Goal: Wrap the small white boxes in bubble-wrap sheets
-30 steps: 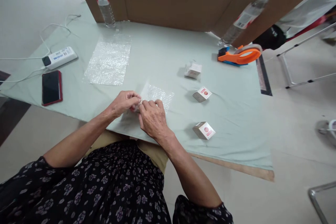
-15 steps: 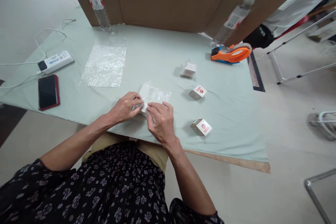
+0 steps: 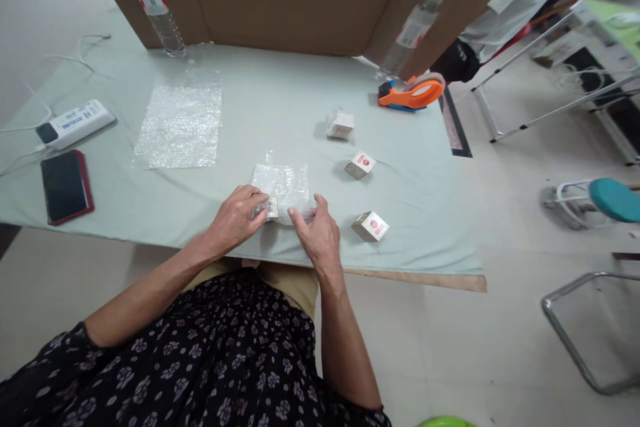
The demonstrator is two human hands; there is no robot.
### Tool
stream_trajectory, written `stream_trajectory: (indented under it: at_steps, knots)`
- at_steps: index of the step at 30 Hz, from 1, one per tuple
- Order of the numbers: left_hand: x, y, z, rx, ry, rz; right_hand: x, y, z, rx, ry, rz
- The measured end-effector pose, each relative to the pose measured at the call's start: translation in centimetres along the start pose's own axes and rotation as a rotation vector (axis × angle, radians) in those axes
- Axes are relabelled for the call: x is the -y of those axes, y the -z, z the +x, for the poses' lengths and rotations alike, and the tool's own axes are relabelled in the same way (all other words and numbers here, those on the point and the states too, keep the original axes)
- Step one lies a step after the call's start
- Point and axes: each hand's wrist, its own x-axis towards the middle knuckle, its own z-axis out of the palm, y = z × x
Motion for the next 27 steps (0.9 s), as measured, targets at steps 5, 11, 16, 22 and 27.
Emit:
stream_trajectory:
  at_steps: [5, 11, 16, 22, 27]
  knots:
    - [-0.4, 0.2, 0.1, 0.020, 0.020, 0.067, 0.5, -1.0, 0.9, -0.016, -0.021, 0.181]
    - [-0.6, 0.5, 0.2, 0.047, 0.029, 0.077, 0.1, -0.6, 1.2, -0.026, -0.033, 0.153]
    - [-0.4, 0.3, 0.1, 0.027, 0.027, 0.043, 0.1, 0.4, 0.8, 0.083, -0.087, 0.247]
    - [-0.3, 0.1, 0.1, 0.017, 0.015, 0.004, 0.5, -0.5, 1.1, 0.132, -0.100, 0.342]
    - [-0.3, 0.2, 0.2, 0.036, 0.024, 0.008, 0.9, -1.6, 1.8, 0.107, 0.040, 0.287]
